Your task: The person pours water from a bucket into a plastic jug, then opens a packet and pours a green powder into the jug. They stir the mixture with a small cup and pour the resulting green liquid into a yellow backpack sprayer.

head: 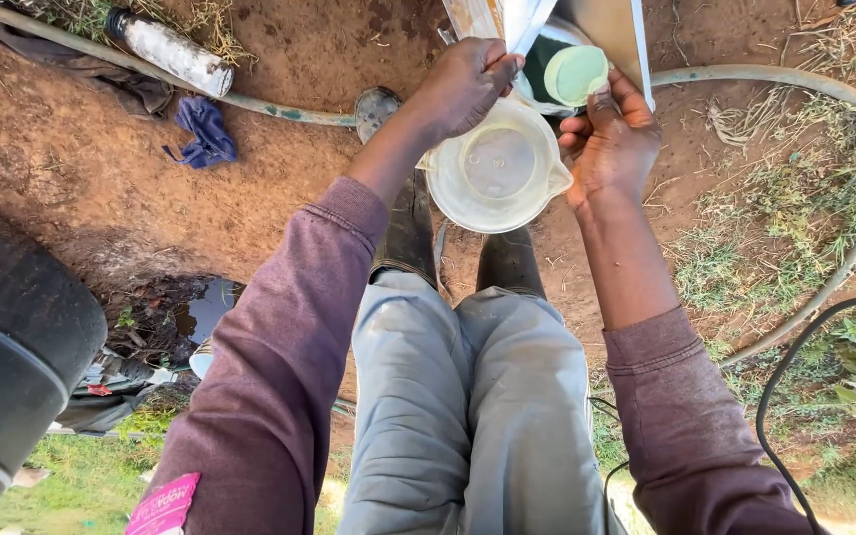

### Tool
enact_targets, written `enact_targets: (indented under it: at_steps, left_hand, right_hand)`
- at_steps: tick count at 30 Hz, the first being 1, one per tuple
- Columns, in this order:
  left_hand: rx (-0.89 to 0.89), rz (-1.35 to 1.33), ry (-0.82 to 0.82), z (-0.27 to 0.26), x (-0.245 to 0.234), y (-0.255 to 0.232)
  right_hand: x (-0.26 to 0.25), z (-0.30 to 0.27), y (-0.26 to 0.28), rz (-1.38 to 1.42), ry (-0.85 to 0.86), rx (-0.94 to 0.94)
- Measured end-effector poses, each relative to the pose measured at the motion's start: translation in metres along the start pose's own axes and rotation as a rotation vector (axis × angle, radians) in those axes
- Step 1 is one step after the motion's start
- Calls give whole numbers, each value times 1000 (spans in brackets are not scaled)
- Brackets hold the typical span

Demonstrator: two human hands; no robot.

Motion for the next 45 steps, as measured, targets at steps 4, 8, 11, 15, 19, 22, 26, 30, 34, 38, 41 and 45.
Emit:
enact_targets:
  at_steps: [4,8,11,15,19,22,26,30,34,38,41,45]
  left_hand:
    - [121,-85,-10,-3,-15,2]
    - [252,-96,-53,-14,-34,1]
    - [271,-274,-71,-17,-47,5]
    - [318,-359,-166,-21,-74,11]
    - [167,-361,-233,-13,-96,29]
    - [28,-323,-222,-17,-102,16]
    - [-41,-213,-253,-14,-109,23]
    - [-67,-191,-262,-18,-107,31]
    - [-74,-147,-276,-15,-111,24]
    - [-84,-122,-287,-18,-111,22]
    - [-99,-104,-300,-26,-109,22]
    - [113,-151,-412,-44,-120,6]
  right_hand:
    - [19,-6,15,-44,37,-8]
    - [49,-10,37,-134,111,-8]
    - [69,3,41,-196,223,-68]
    - [104,23,50,-285,361,-156]
    - [128,33,58,-317,390,-225]
    - [136,35,56,-273,391,-193]
    - [142,28,62,-349,366,-192]
    - [140,26,71,-376,318,-243]
    - [143,26,70,-392,338,-221]
    - [145,26,69,-385,384,-243]
    - [143,22,67,-386,391,-212]
    - [138,27,58,-330,388,-162]
Point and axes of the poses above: each hand's wrist, its own z-axis towards the middle knuckle, its own x-axis out of the palm, y = z × x, the point moved 9 cm from there along z, towards the middle knuckle, and after that the axes turned 14 degrees about y, right-handed, at the moved point
